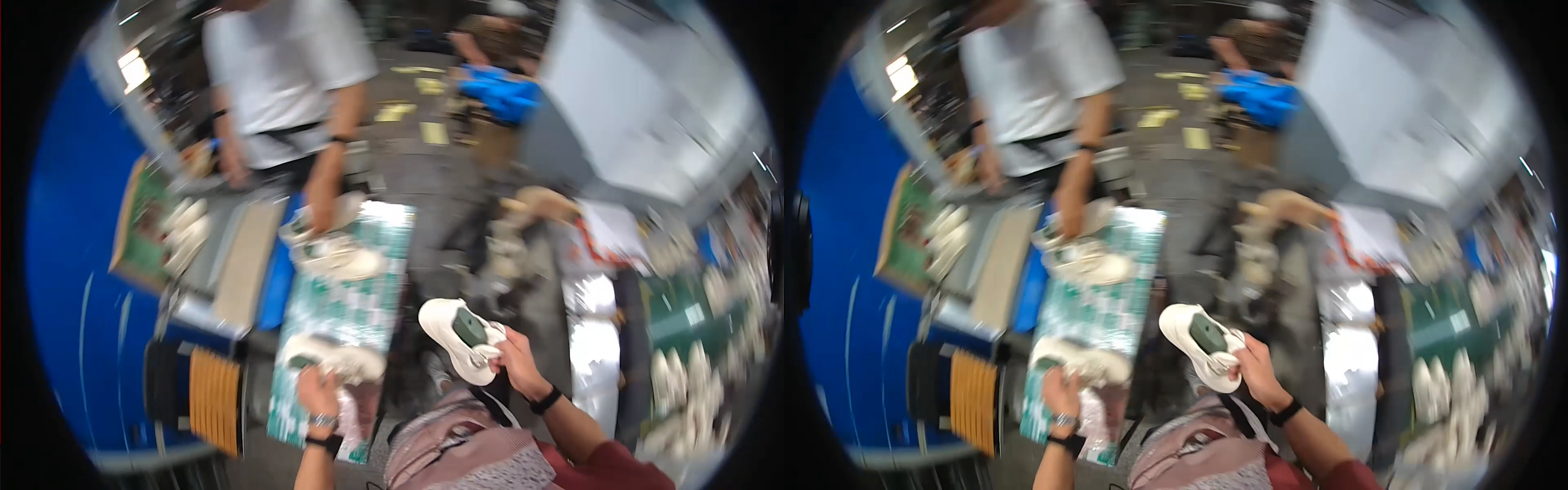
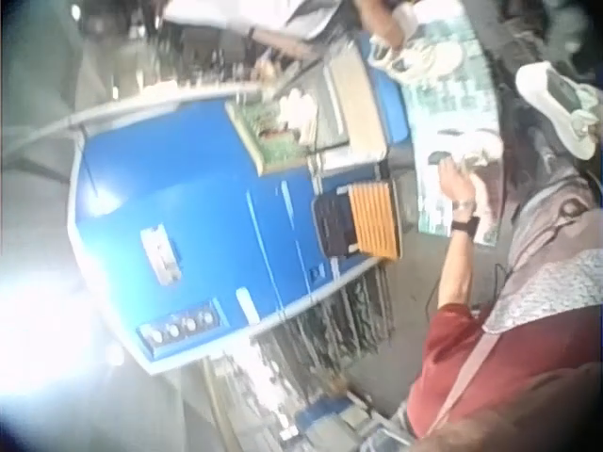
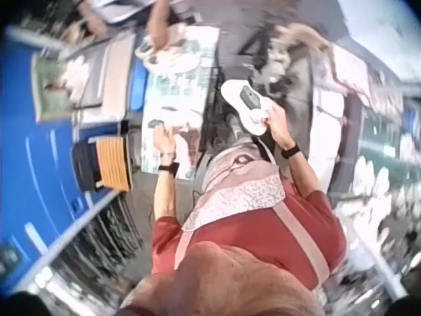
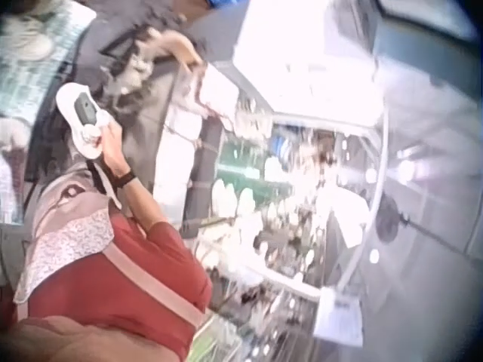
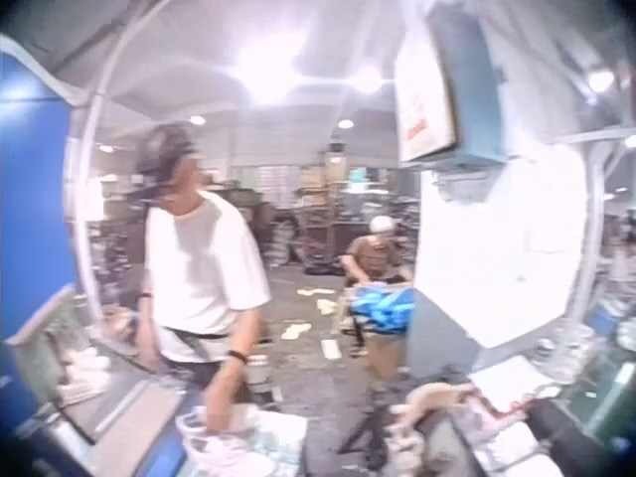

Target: Insert shoe lasts into sneaker uppers and place them on a machinery station for processing.

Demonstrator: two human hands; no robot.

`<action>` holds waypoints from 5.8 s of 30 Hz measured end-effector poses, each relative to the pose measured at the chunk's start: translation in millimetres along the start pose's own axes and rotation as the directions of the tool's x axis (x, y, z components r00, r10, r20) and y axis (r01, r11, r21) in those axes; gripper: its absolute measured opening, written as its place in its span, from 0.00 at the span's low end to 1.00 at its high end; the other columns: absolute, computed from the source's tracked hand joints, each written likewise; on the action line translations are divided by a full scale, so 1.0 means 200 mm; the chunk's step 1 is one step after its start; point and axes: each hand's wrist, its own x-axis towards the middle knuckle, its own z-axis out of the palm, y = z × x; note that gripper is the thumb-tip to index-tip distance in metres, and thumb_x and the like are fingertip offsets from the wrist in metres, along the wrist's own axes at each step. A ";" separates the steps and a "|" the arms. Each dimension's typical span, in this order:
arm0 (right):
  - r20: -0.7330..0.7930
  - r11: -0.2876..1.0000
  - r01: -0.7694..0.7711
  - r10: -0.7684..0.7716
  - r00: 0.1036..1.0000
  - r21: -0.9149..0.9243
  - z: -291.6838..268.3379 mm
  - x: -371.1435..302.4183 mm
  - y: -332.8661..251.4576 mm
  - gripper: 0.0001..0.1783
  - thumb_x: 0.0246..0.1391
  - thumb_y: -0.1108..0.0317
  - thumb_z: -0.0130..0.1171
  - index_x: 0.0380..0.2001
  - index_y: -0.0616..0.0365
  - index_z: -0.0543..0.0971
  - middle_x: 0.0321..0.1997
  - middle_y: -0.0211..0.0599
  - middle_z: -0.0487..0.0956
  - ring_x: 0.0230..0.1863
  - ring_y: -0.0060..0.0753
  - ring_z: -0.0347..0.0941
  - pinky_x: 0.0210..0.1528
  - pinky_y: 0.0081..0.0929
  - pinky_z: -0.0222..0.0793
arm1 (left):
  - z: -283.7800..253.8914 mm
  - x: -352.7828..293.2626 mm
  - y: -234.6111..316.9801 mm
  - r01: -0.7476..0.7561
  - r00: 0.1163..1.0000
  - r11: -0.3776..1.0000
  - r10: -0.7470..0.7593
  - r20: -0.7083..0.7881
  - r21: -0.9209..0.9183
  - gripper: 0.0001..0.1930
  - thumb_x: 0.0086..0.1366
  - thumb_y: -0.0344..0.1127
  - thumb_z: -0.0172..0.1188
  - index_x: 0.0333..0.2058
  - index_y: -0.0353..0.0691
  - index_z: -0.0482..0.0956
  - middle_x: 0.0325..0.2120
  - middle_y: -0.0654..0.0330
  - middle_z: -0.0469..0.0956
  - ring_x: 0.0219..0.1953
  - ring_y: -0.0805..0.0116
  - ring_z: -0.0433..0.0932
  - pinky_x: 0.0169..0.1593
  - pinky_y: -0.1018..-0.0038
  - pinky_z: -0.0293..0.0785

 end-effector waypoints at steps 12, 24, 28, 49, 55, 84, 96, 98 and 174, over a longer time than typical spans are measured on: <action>-0.834 0.982 -0.113 -0.064 0.548 -0.150 -1.65 -0.76 0.49 0.12 0.66 0.65 0.48 0.43 0.64 0.74 0.18 0.31 0.74 0.14 0.22 0.70 0.17 0.21 0.68 | -0.04 -0.28 0.70 -0.383 0.767 0.919 0.372 0.523 -0.091 0.12 0.53 0.32 0.68 0.23 0.36 0.71 0.23 0.46 0.72 0.31 0.40 0.70 0.35 0.51 0.66; 0.176 0.656 -0.057 -0.116 0.978 0.752 -0.93 -0.33 0.09 0.43 0.63 0.41 0.54 0.71 0.57 0.58 0.72 0.45 0.63 0.70 0.41 0.62 0.68 0.40 0.63 | 0.08 -0.20 1.92 -0.225 0.714 0.629 0.626 0.313 -0.744 0.13 0.56 0.30 0.72 0.27 0.36 0.73 0.27 0.55 0.76 0.36 0.57 0.75 0.38 0.66 0.71; 0.172 0.811 -0.004 -0.120 0.978 0.585 -0.99 -0.25 -0.05 0.44 0.57 0.58 0.62 0.71 0.63 0.56 0.64 0.48 0.72 0.61 0.38 0.73 0.60 0.32 0.71 | 0.37 -0.30 1.88 0.230 0.796 0.596 0.340 0.501 -0.769 0.09 0.63 0.31 0.66 0.31 0.35 0.74 0.28 0.61 0.76 0.31 0.74 0.72 0.36 0.74 0.69; -0.121 0.264 0.020 -0.508 0.853 -0.964 -0.53 0.05 -0.54 0.59 0.41 0.49 0.67 0.72 0.61 0.51 0.47 0.61 0.73 0.39 0.61 0.79 0.41 0.49 0.77 | 1.23 -0.20 1.76 0.837 0.517 -0.361 0.279 0.809 -0.411 0.23 0.67 0.21 0.47 0.61 0.35 0.69 0.57 0.54 0.74 0.60 0.57 0.73 0.64 0.60 0.69; -0.103 0.338 0.114 -0.563 0.820 -0.934 -0.52 0.02 -0.44 0.57 0.43 0.52 0.66 0.72 0.59 0.52 0.45 0.58 0.71 0.38 0.61 0.78 0.40 0.47 0.77 | 1.07 -0.36 1.50 0.963 0.200 0.126 0.267 0.943 -0.240 0.29 0.69 0.59 0.49 0.61 0.47 0.70 0.58 0.63 0.73 0.58 0.63 0.72 0.52 0.62 0.71; 0.120 0.803 -0.125 0.067 0.990 0.583 -0.79 -0.12 0.19 0.46 0.63 0.36 0.51 0.74 0.49 0.51 0.58 0.40 0.75 0.55 0.32 0.73 0.58 0.32 0.67 | 0.32 -0.26 1.21 0.691 0.161 0.630 0.343 0.925 -0.354 0.29 0.68 0.43 0.55 0.59 0.25 0.68 0.54 0.47 0.75 0.54 0.56 0.73 0.59 0.62 0.68; 0.197 0.735 0.008 -0.193 0.961 0.678 -0.66 -0.21 -0.22 0.50 0.57 0.48 0.62 0.74 0.53 0.48 0.62 0.46 0.69 0.40 0.39 0.81 0.45 0.33 0.79 | 0.57 -0.44 1.40 0.138 0.608 0.937 0.176 0.774 -0.321 0.32 0.46 0.35 0.77 0.48 0.24 0.74 0.42 0.46 0.82 0.43 0.57 0.81 0.49 0.65 0.75; -0.011 0.847 0.309 -0.338 0.941 0.433 -0.88 -0.43 -0.21 0.56 0.53 0.52 0.67 0.75 0.54 0.45 0.65 0.45 0.65 0.62 0.36 0.67 0.65 0.32 0.64 | 0.74 -0.47 1.60 0.309 0.596 0.789 0.274 0.755 -0.530 0.33 0.49 0.38 0.76 0.51 0.26 0.73 0.44 0.49 0.80 0.44 0.62 0.79 0.50 0.66 0.75; 0.099 0.153 0.313 -0.744 0.660 -0.937 -0.39 -0.02 -0.41 0.59 0.40 0.63 0.71 0.72 0.64 0.49 0.50 0.58 0.70 0.50 0.63 0.71 0.51 0.47 0.70 | 1.05 -0.14 1.96 0.824 0.473 -0.550 0.542 0.695 -0.133 0.38 0.72 0.66 0.42 0.66 0.40 0.65 0.61 0.52 0.72 0.60 0.59 0.74 0.64 0.65 0.68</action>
